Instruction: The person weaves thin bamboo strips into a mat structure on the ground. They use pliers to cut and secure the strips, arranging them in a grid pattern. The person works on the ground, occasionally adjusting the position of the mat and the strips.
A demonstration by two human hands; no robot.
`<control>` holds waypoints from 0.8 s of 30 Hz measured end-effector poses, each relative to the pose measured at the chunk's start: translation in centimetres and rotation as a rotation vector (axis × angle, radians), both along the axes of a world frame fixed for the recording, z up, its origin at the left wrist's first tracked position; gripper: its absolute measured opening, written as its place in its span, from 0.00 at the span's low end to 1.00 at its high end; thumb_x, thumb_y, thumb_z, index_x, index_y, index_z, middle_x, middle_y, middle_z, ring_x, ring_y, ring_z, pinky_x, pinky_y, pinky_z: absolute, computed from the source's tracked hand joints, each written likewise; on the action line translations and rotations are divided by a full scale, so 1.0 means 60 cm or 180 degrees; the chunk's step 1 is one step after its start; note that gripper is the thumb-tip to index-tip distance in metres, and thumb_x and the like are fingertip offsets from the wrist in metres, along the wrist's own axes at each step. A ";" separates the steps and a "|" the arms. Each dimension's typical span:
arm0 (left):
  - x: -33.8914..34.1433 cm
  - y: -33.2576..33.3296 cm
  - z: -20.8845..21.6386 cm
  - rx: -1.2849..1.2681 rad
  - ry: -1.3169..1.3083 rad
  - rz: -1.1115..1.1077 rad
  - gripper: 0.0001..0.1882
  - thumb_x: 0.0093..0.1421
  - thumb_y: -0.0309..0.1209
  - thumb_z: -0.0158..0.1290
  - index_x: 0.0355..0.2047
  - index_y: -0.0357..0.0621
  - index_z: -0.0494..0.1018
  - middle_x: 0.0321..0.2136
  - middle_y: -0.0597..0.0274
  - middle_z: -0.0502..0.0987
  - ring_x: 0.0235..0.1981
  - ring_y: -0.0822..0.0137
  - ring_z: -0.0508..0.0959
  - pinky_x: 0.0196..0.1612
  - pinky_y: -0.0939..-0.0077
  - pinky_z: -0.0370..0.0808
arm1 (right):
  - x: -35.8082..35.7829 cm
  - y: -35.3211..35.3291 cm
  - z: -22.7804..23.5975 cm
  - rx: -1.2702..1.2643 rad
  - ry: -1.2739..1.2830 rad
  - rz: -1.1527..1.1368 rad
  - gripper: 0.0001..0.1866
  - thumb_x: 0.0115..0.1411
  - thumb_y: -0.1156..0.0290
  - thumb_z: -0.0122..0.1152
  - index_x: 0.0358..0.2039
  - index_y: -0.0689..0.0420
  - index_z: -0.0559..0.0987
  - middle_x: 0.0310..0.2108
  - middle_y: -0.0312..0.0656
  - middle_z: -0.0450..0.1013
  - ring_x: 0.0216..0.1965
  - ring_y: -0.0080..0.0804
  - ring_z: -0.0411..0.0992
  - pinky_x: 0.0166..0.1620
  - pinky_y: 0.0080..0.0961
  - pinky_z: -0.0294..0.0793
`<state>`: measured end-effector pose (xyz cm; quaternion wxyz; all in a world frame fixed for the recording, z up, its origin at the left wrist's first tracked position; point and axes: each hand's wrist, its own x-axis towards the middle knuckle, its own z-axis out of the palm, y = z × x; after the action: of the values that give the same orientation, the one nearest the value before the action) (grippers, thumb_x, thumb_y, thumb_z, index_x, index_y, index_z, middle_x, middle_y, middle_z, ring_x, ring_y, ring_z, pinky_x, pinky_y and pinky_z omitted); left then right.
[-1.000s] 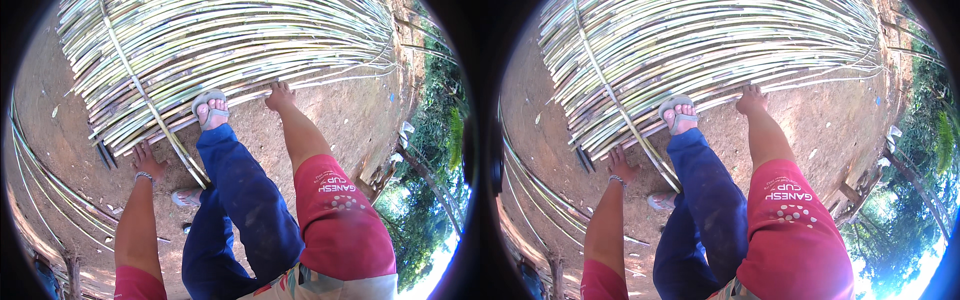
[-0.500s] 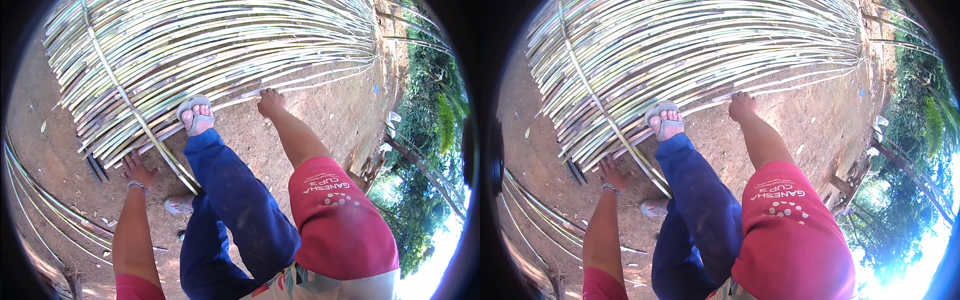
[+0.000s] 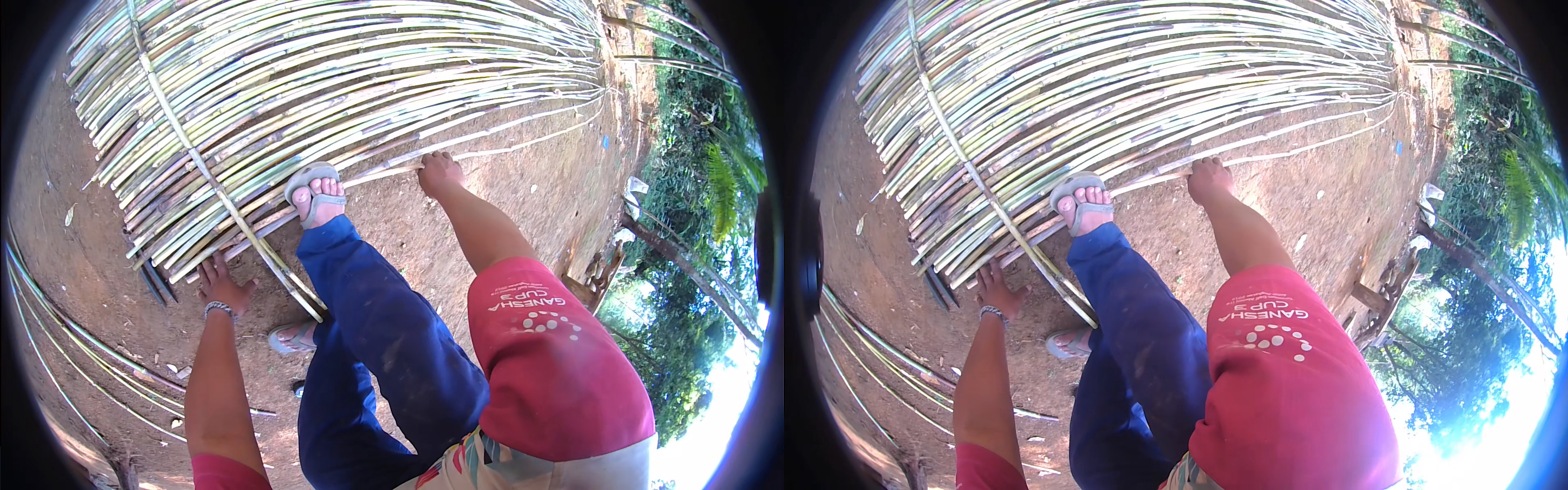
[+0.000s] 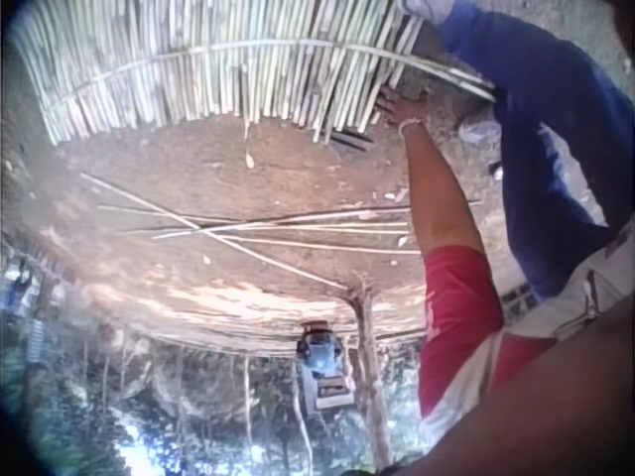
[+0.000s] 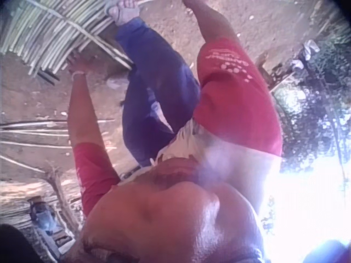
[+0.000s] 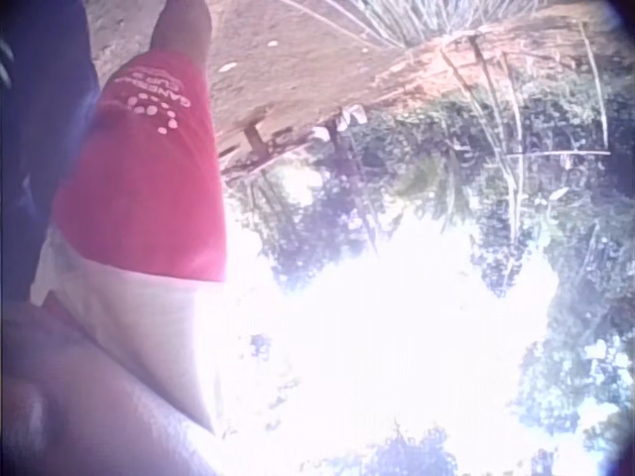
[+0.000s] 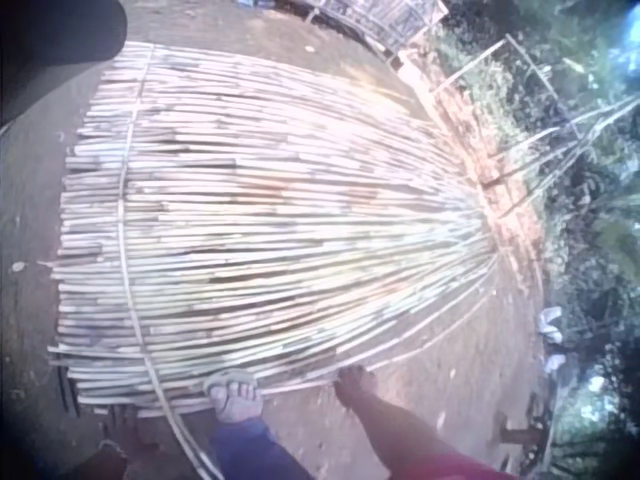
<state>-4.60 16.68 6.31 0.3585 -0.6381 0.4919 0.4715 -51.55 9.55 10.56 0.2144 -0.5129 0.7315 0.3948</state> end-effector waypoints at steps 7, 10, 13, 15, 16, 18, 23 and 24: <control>-0.010 0.005 0.000 -0.0131 -0.0094 -0.0003 0.63 0.55 0.53 0.65 0.75 0.56 0.31 0.76 0.51 0.34 0.76 0.51 0.34 0.71 0.37 0.48 | -0.011 0.013 -0.021 0.0226 0.0094 -0.0044 0.26 0.67 0.65 0.51 0.65 0.51 0.65 0.68 0.42 0.59 0.74 0.39 0.50 0.71 0.47 0.58; -0.006 0.006 -0.002 -0.0127 -0.0106 0.0001 0.63 0.55 0.53 0.64 0.75 0.56 0.30 0.76 0.51 0.34 0.76 0.52 0.33 0.71 0.37 0.48 | 0.007 0.002 -0.049 0.0275 0.0191 -0.0242 0.30 0.64 0.72 0.47 0.68 0.53 0.61 0.71 0.41 0.56 0.76 0.37 0.45 0.70 0.47 0.59; -0.008 0.009 -0.005 -0.0078 -0.0106 -0.0016 0.63 0.55 0.53 0.64 0.75 0.56 0.30 0.76 0.50 0.33 0.76 0.51 0.33 0.71 0.37 0.49 | -0.003 -0.003 -0.048 0.0315 0.0159 -0.0187 0.31 0.65 0.69 0.49 0.69 0.53 0.60 0.71 0.41 0.55 0.76 0.38 0.44 0.70 0.47 0.58; -0.011 0.008 -0.005 -0.0033 -0.0109 -0.0008 0.63 0.55 0.53 0.64 0.75 0.56 0.30 0.76 0.50 0.33 0.76 0.50 0.33 0.71 0.37 0.49 | -0.008 -0.004 -0.050 0.0239 0.0109 -0.0181 0.32 0.65 0.64 0.53 0.68 0.54 0.61 0.72 0.42 0.54 0.76 0.38 0.44 0.70 0.45 0.59; -0.011 0.009 -0.008 -0.0060 -0.0126 -0.0024 0.63 0.55 0.54 0.64 0.75 0.56 0.30 0.76 0.50 0.33 0.76 0.50 0.33 0.71 0.37 0.49 | -0.004 -0.005 -0.056 0.0178 0.0121 -0.0272 0.32 0.65 0.63 0.54 0.68 0.54 0.61 0.72 0.42 0.54 0.76 0.38 0.44 0.70 0.44 0.59; -0.008 0.016 -0.017 -0.0093 -0.0164 -0.0066 0.63 0.55 0.54 0.64 0.75 0.56 0.30 0.76 0.50 0.33 0.76 0.50 0.34 0.71 0.37 0.49 | 0.008 -0.008 -0.058 -0.0014 0.0079 -0.0587 0.34 0.63 0.58 0.57 0.68 0.55 0.62 0.71 0.44 0.55 0.75 0.39 0.45 0.70 0.41 0.60; -0.008 0.027 -0.027 -0.0175 -0.0245 -0.0092 0.63 0.55 0.53 0.65 0.75 0.58 0.30 0.76 0.50 0.32 0.76 0.50 0.34 0.71 0.37 0.50 | 0.008 -0.015 -0.070 -0.0462 -0.0162 -0.1175 0.34 0.63 0.57 0.51 0.67 0.59 0.64 0.73 0.44 0.51 0.76 0.39 0.43 0.72 0.42 0.55; -0.007 0.026 -0.027 -0.0176 -0.0248 -0.0091 0.63 0.54 0.53 0.65 0.75 0.59 0.30 0.76 0.50 0.33 0.76 0.50 0.34 0.71 0.37 0.50 | 0.011 -0.019 -0.076 -0.0599 -0.0132 -0.1390 0.34 0.63 0.57 0.50 0.67 0.59 0.65 0.73 0.44 0.51 0.75 0.39 0.43 0.72 0.42 0.53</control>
<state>-5.01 18.23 4.67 0.3663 -0.6586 0.4994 0.4273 -50.89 8.39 5.99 0.2609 -0.3682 0.8541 0.2585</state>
